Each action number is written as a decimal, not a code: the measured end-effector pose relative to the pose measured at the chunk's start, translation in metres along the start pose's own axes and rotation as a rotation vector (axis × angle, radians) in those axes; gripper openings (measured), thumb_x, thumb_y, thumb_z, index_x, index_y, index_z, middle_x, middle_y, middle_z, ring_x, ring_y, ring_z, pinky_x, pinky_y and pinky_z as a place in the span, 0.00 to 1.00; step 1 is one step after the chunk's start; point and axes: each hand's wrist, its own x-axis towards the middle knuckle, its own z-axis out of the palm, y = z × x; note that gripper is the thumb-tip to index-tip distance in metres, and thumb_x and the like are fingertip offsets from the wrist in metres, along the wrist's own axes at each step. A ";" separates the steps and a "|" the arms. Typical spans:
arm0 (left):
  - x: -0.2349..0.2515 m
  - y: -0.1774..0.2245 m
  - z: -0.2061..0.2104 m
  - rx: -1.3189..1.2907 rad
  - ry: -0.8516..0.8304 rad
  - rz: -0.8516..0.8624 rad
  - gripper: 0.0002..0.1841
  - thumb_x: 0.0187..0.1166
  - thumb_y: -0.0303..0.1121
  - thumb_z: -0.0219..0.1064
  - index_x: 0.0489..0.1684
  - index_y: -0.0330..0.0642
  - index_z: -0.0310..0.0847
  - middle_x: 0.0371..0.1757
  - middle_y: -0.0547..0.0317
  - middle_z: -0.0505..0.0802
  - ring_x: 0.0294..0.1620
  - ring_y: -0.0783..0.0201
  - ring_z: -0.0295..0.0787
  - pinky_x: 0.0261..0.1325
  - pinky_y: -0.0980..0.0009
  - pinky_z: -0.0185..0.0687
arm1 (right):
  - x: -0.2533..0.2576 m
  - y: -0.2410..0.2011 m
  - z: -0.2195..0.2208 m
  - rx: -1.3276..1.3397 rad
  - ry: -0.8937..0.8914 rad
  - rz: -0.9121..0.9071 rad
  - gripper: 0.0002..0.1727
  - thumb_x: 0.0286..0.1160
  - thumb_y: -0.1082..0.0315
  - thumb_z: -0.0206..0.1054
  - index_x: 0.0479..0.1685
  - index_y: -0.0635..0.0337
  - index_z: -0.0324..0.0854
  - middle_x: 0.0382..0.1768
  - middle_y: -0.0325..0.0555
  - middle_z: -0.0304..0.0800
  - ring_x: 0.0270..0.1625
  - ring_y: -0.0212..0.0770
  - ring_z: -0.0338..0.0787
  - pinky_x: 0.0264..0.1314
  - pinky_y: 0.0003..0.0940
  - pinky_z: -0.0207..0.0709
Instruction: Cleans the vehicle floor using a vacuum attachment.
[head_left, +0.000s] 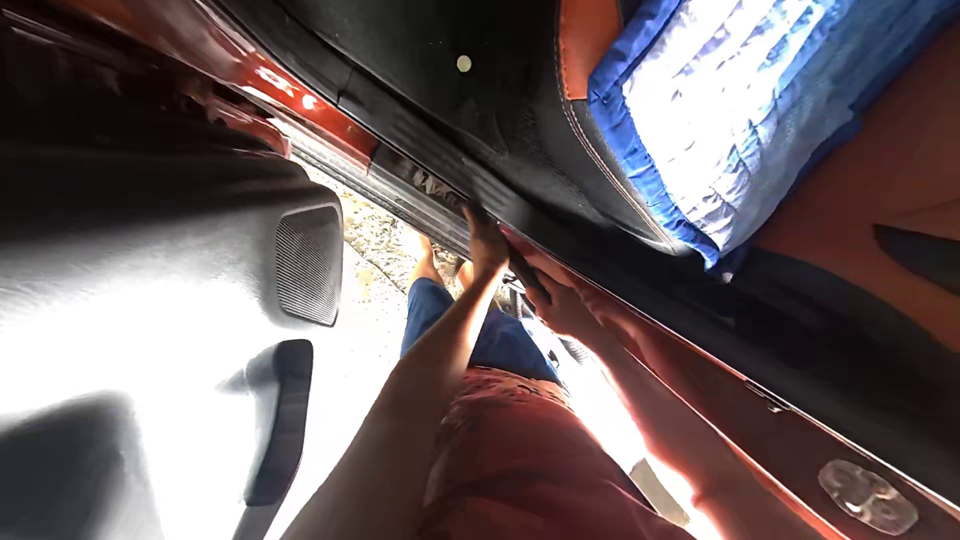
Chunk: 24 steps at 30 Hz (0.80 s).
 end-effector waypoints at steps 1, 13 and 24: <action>0.013 0.000 -0.011 0.023 0.079 0.011 0.36 0.93 0.43 0.52 0.98 0.51 0.38 0.71 0.38 0.88 0.67 0.43 0.88 0.71 0.43 0.80 | 0.015 -0.014 0.001 0.010 -0.007 -0.034 0.29 0.91 0.48 0.52 0.88 0.45 0.66 0.41 0.54 0.90 0.34 0.48 0.91 0.43 0.51 0.87; 0.024 -0.008 -0.020 -0.145 0.110 0.092 0.36 0.90 0.38 0.58 0.97 0.45 0.47 0.76 0.42 0.84 0.73 0.51 0.85 0.78 0.53 0.77 | 0.023 -0.015 0.011 0.125 -0.051 -0.002 0.29 0.93 0.45 0.49 0.90 0.40 0.61 0.29 0.47 0.87 0.20 0.42 0.86 0.26 0.44 0.87; 0.032 -0.003 -0.019 -0.123 0.171 0.027 0.34 0.89 0.39 0.59 0.94 0.45 0.54 0.77 0.45 0.85 0.77 0.54 0.83 0.82 0.55 0.72 | 0.027 -0.034 -0.001 0.112 -0.119 0.055 0.29 0.93 0.45 0.49 0.90 0.40 0.59 0.27 0.52 0.85 0.20 0.46 0.85 0.27 0.46 0.85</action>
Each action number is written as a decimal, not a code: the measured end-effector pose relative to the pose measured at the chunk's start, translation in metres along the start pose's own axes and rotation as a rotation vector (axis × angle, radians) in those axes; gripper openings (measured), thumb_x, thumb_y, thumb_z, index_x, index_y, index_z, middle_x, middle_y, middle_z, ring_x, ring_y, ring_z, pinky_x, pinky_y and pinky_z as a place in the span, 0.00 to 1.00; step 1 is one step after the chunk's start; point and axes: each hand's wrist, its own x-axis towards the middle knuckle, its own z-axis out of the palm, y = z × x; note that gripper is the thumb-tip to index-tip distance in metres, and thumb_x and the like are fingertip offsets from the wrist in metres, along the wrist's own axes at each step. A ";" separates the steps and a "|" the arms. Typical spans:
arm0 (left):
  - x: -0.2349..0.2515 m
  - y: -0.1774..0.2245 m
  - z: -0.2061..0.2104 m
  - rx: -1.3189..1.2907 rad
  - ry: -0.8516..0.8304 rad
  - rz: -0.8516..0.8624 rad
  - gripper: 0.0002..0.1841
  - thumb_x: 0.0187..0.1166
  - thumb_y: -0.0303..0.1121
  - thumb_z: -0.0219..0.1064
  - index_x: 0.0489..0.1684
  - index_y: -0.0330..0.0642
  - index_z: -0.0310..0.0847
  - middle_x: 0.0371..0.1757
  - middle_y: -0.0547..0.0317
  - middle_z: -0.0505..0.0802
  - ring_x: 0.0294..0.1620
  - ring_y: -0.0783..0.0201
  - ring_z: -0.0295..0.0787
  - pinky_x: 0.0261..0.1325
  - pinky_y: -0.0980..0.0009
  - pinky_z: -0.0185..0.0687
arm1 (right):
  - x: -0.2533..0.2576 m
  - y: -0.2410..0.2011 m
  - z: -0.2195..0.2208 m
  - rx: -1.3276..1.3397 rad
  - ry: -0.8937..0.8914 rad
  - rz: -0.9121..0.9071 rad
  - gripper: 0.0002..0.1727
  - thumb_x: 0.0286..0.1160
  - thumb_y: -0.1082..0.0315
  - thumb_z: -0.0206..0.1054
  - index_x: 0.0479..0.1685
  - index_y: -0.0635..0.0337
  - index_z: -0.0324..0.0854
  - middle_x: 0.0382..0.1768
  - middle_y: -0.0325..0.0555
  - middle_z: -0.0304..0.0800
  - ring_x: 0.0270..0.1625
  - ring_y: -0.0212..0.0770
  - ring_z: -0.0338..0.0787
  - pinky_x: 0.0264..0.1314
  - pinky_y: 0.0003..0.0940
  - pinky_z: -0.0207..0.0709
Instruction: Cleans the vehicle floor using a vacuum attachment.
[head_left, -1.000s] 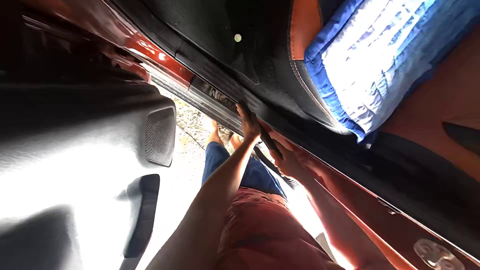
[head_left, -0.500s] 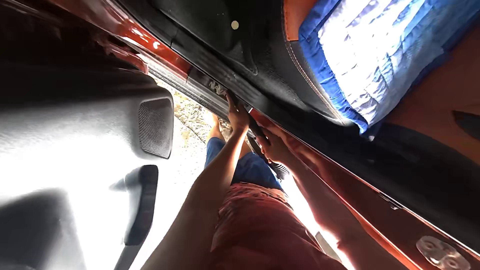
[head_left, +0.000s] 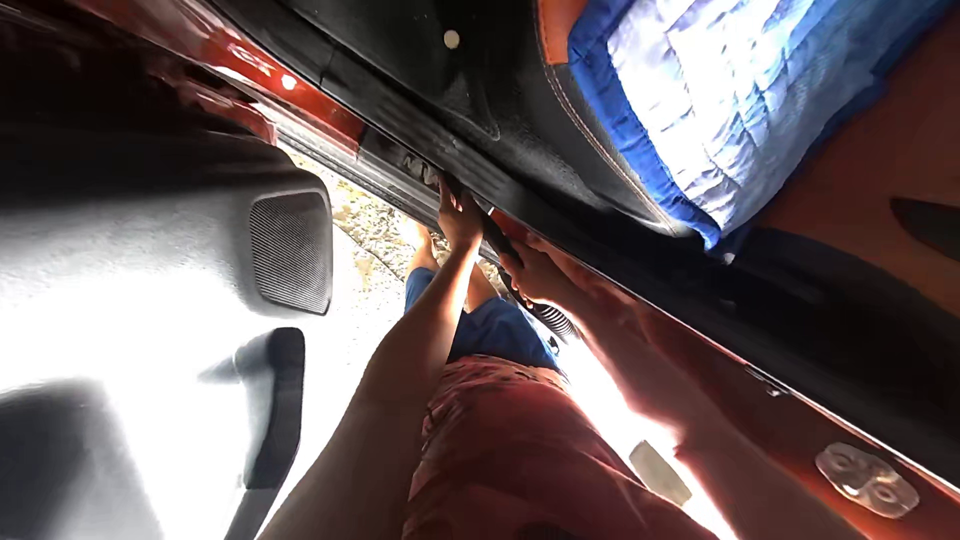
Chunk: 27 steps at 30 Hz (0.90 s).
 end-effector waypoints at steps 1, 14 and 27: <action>-0.004 0.000 0.004 0.000 0.017 -0.007 0.33 0.90 0.39 0.59 0.95 0.46 0.54 0.76 0.45 0.86 0.75 0.54 0.84 0.81 0.55 0.74 | -0.002 0.004 -0.001 0.004 -0.003 -0.003 0.29 0.93 0.45 0.49 0.90 0.38 0.58 0.27 0.52 0.84 0.20 0.47 0.85 0.27 0.47 0.85; -0.042 0.009 0.026 0.015 -0.092 -0.092 0.34 0.92 0.42 0.55 0.97 0.51 0.47 0.76 0.40 0.84 0.74 0.45 0.83 0.77 0.46 0.75 | -0.036 0.031 -0.011 0.090 -0.016 0.017 0.27 0.94 0.44 0.46 0.86 0.41 0.63 0.29 0.47 0.84 0.19 0.40 0.84 0.23 0.39 0.85; -0.075 -0.011 0.044 -0.123 -0.363 -0.051 0.26 0.92 0.40 0.56 0.86 0.40 0.67 0.74 0.41 0.85 0.72 0.49 0.85 0.76 0.49 0.79 | -0.079 0.047 -0.023 0.216 0.064 0.120 0.27 0.96 0.48 0.45 0.87 0.45 0.63 0.32 0.48 0.85 0.22 0.40 0.85 0.25 0.38 0.85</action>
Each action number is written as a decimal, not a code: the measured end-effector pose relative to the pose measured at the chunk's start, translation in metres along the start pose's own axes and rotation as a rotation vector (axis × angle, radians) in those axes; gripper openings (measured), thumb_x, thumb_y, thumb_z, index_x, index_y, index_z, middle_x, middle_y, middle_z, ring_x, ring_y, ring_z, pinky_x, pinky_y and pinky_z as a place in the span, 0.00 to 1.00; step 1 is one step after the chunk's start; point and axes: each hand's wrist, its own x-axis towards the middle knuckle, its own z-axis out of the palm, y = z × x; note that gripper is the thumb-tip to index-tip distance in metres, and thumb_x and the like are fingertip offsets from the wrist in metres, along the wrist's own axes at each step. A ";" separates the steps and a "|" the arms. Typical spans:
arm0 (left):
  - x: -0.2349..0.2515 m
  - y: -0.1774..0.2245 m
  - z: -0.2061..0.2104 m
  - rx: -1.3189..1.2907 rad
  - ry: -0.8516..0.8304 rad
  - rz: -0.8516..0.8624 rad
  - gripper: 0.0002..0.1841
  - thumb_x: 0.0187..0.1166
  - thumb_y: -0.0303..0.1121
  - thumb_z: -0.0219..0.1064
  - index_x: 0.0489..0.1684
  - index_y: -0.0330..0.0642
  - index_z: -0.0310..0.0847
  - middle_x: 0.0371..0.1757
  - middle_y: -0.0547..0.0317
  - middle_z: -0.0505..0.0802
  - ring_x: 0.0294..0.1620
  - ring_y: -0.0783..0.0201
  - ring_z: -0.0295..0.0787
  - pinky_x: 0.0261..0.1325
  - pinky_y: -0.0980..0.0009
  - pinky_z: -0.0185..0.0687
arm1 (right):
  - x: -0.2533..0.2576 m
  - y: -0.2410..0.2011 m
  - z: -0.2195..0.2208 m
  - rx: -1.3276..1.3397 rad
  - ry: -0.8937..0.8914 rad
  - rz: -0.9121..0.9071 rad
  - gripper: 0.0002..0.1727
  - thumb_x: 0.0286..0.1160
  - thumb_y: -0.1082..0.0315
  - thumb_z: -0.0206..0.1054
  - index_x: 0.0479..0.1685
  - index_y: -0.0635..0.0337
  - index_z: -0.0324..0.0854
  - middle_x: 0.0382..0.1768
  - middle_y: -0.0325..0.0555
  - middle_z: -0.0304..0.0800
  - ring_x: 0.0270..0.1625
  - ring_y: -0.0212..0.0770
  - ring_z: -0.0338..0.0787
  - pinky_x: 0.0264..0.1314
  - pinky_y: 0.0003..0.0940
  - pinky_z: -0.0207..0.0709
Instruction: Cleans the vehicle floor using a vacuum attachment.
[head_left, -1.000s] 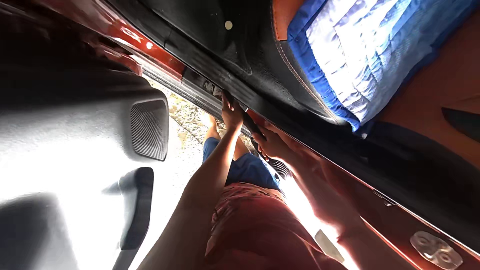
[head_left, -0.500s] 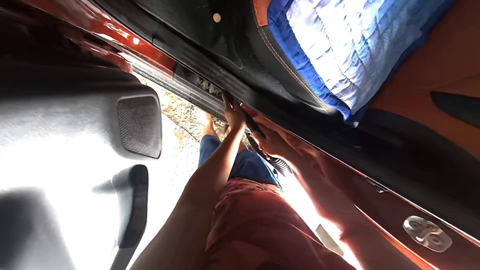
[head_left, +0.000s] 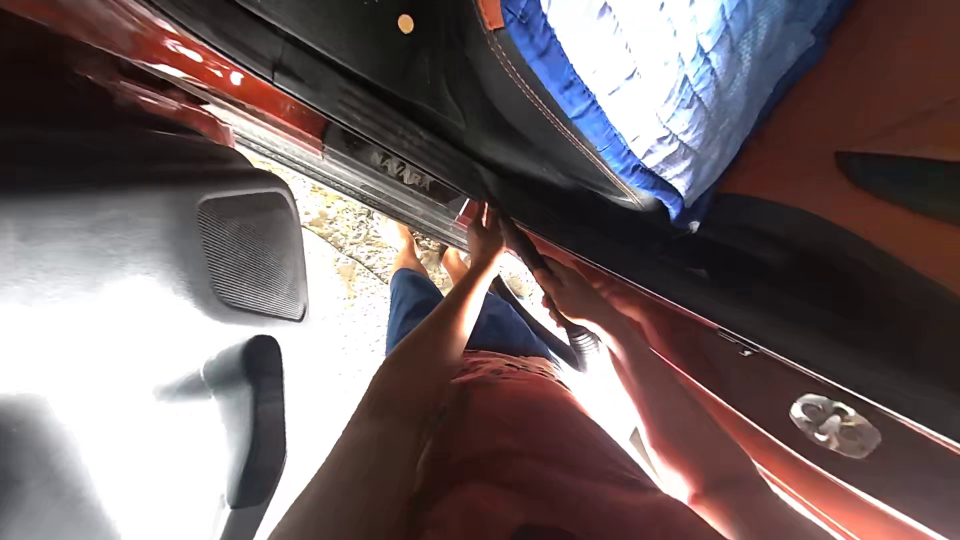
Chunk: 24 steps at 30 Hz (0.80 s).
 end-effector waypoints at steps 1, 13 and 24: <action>0.006 0.001 -0.002 -0.009 0.030 -0.020 0.23 0.93 0.39 0.54 0.79 0.36 0.75 0.68 0.40 0.88 0.66 0.50 0.88 0.72 0.50 0.81 | 0.007 -0.010 0.003 -0.015 0.007 -0.016 0.27 0.96 0.49 0.45 0.86 0.47 0.64 0.33 0.50 0.86 0.24 0.42 0.86 0.28 0.40 0.85; 0.017 0.019 -0.026 -0.154 -0.058 -0.054 0.21 0.94 0.39 0.52 0.71 0.31 0.78 0.66 0.40 0.89 0.63 0.55 0.90 0.68 0.58 0.85 | -0.093 -0.040 -0.072 -0.444 0.148 0.323 0.32 0.95 0.44 0.43 0.90 0.50 0.59 0.40 0.59 0.87 0.31 0.53 0.89 0.40 0.52 0.85; 0.007 0.037 -0.018 -0.070 -0.241 0.043 0.21 0.94 0.38 0.48 0.68 0.31 0.80 0.61 0.43 0.92 0.56 0.59 0.92 0.62 0.60 0.86 | -0.155 -0.088 -0.085 -0.577 0.244 0.423 0.28 0.96 0.50 0.46 0.86 0.54 0.66 0.42 0.60 0.87 0.34 0.54 0.88 0.41 0.55 0.83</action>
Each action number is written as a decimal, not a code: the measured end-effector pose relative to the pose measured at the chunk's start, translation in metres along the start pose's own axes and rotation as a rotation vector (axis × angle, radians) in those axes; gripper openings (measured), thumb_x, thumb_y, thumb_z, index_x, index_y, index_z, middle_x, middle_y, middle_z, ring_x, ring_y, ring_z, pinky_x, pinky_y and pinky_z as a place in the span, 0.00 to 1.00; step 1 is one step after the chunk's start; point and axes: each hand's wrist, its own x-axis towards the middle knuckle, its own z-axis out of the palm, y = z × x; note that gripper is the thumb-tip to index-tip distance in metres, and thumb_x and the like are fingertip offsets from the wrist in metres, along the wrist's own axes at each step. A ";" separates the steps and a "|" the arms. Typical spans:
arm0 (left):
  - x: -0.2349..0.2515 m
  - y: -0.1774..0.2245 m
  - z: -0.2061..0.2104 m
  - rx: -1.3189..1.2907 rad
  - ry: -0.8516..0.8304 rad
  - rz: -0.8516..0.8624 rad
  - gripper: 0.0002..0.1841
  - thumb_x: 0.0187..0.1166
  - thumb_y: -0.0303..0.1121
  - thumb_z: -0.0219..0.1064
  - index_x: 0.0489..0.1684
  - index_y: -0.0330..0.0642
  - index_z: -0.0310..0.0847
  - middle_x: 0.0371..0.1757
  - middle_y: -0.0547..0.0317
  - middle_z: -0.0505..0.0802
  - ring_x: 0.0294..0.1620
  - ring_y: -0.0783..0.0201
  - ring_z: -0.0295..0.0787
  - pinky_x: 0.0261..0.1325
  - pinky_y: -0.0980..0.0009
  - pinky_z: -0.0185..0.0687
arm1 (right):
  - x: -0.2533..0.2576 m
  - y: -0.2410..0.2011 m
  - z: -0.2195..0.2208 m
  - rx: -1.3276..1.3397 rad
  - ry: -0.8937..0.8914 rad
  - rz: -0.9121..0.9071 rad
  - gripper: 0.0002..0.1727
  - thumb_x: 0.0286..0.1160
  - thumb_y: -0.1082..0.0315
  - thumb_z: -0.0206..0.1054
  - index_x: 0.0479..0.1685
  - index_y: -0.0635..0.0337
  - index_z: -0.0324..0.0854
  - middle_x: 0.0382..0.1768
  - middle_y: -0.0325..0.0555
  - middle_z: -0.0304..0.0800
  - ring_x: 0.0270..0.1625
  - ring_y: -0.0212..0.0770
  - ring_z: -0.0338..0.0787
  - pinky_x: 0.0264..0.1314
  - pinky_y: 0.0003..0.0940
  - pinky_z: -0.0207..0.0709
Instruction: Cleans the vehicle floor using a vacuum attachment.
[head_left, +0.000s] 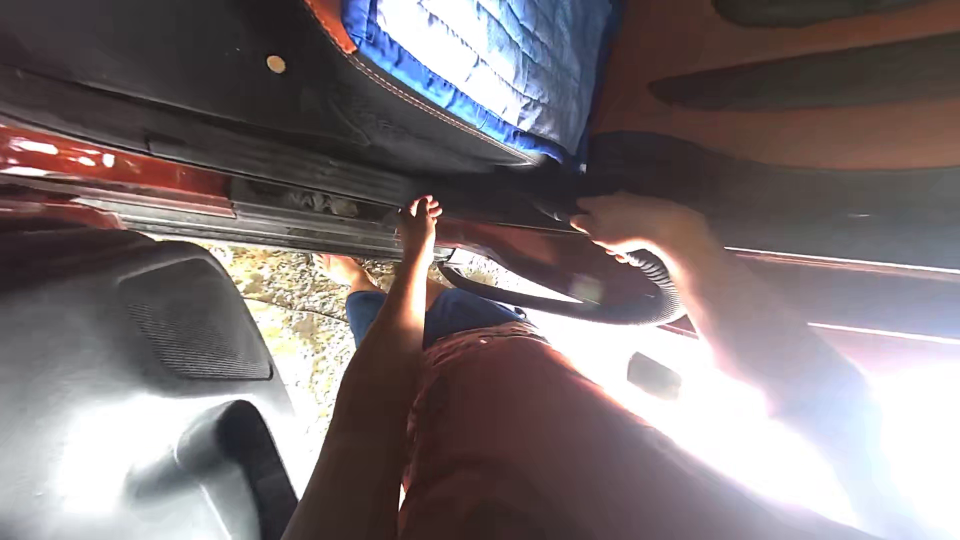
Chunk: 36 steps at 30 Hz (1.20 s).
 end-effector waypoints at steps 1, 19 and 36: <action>0.000 0.001 -0.002 0.007 0.021 -0.012 0.21 0.94 0.38 0.48 0.69 0.32 0.80 0.61 0.43 0.92 0.57 0.58 0.92 0.63 0.59 0.86 | -0.009 -0.018 0.002 0.011 -0.005 -0.005 0.26 0.95 0.53 0.48 0.81 0.59 0.69 0.49 0.64 0.86 0.43 0.59 0.88 0.49 0.60 0.80; 0.004 0.033 0.044 -0.053 -0.258 0.035 0.24 0.95 0.42 0.48 0.76 0.33 0.74 0.69 0.45 0.87 0.62 0.60 0.89 0.64 0.63 0.84 | -0.023 0.031 0.005 0.167 0.038 -0.114 0.30 0.96 0.47 0.44 0.95 0.35 0.53 0.30 0.53 0.85 0.20 0.45 0.83 0.25 0.42 0.83; -0.003 0.023 0.049 -0.237 -0.126 -0.216 0.26 0.95 0.43 0.49 0.83 0.35 0.68 0.78 0.42 0.80 0.74 0.53 0.82 0.73 0.59 0.79 | 0.045 -0.011 0.014 0.005 0.017 -0.132 0.29 0.95 0.48 0.46 0.85 0.53 0.67 0.46 0.62 0.86 0.36 0.55 0.88 0.41 0.55 0.84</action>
